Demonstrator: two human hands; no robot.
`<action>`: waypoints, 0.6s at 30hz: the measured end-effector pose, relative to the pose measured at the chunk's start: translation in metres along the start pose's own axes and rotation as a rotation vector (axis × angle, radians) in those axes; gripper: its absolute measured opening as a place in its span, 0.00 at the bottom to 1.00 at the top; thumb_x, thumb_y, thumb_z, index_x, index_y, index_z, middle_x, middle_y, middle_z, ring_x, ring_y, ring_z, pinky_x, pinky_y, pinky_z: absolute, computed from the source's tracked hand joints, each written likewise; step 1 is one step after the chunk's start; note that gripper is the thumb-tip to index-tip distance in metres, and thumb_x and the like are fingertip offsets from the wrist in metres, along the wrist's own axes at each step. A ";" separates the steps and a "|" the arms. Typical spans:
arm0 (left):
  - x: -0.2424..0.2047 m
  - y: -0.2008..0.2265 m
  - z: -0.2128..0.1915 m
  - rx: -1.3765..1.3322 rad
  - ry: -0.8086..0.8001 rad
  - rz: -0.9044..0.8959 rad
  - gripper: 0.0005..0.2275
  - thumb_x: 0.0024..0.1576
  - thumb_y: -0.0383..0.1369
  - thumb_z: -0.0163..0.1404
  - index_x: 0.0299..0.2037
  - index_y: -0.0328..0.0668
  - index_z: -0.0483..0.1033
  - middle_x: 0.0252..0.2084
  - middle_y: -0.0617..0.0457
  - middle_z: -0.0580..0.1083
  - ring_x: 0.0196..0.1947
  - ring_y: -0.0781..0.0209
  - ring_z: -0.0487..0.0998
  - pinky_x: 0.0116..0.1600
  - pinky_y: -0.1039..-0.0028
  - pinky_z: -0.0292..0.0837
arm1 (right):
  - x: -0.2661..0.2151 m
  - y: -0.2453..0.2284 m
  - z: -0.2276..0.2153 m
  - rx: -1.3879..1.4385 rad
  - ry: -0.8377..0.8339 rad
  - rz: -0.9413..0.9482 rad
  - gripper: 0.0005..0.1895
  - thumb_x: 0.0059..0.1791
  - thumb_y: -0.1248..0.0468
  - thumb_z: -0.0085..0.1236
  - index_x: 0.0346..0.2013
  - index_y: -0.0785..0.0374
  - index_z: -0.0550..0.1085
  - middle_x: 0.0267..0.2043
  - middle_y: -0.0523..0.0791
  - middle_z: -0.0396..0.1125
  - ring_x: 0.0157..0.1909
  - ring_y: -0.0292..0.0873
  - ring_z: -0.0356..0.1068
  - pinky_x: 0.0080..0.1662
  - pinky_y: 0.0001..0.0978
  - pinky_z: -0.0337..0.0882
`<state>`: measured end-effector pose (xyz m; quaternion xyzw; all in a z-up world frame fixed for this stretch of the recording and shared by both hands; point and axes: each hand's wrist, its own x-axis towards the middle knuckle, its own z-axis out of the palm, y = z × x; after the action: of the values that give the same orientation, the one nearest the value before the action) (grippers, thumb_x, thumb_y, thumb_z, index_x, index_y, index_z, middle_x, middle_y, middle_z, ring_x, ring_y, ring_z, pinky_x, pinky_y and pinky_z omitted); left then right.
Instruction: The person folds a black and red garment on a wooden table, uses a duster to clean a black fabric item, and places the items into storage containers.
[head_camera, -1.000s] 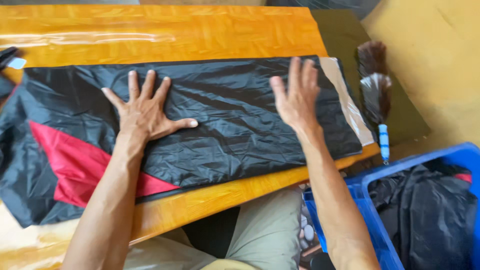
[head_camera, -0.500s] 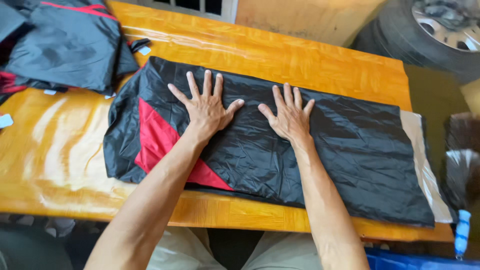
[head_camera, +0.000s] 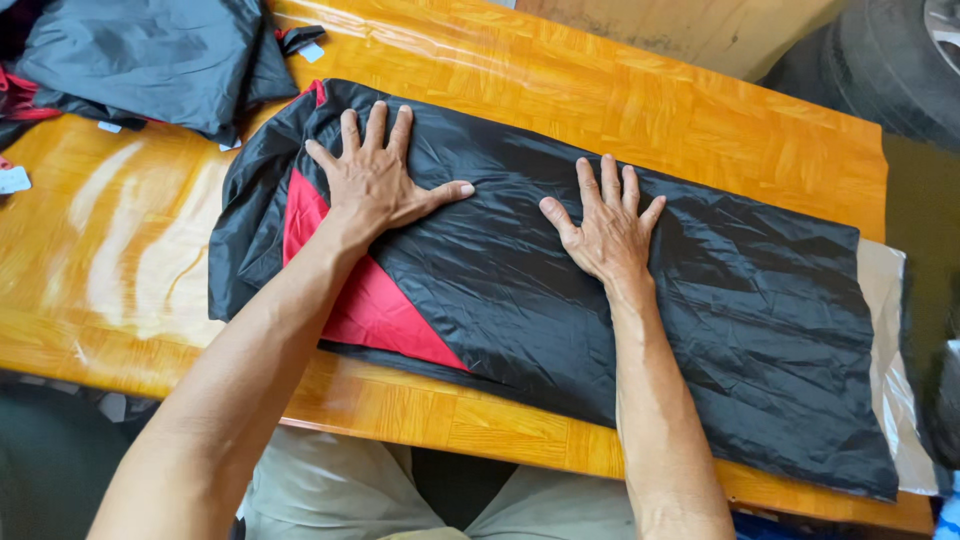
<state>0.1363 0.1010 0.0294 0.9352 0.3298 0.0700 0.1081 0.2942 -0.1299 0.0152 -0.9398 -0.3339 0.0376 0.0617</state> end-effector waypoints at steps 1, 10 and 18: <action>0.004 -0.003 0.001 -0.001 0.004 0.005 0.55 0.39 0.81 0.36 0.75 0.56 0.53 0.76 0.53 0.52 0.74 0.38 0.45 0.62 0.20 0.40 | -0.003 0.000 0.000 -0.001 0.006 0.003 0.44 0.51 0.30 0.31 0.75 0.49 0.53 0.80 0.49 0.40 0.80 0.57 0.34 0.65 0.83 0.34; 0.036 -0.046 0.015 0.018 0.226 0.098 0.48 0.49 0.79 0.36 0.62 0.41 0.64 0.64 0.51 0.66 0.64 0.32 0.57 0.56 0.29 0.50 | -0.004 -0.002 -0.001 0.013 -0.016 -0.014 0.49 0.48 0.26 0.34 0.76 0.50 0.52 0.80 0.51 0.39 0.80 0.58 0.33 0.64 0.83 0.34; -0.046 0.020 -0.032 -0.044 -0.132 0.449 0.42 0.54 0.71 0.28 0.77 0.61 0.49 0.80 0.51 0.41 0.77 0.38 0.34 0.65 0.20 0.32 | -0.003 0.000 0.000 -0.005 0.048 -0.067 0.58 0.44 0.22 0.40 0.77 0.55 0.48 0.80 0.55 0.37 0.79 0.63 0.33 0.63 0.86 0.34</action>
<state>0.1059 0.0617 0.0623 0.9851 0.1041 0.0380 0.1315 0.2920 -0.1321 0.0157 -0.9290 -0.3635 0.0122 0.0685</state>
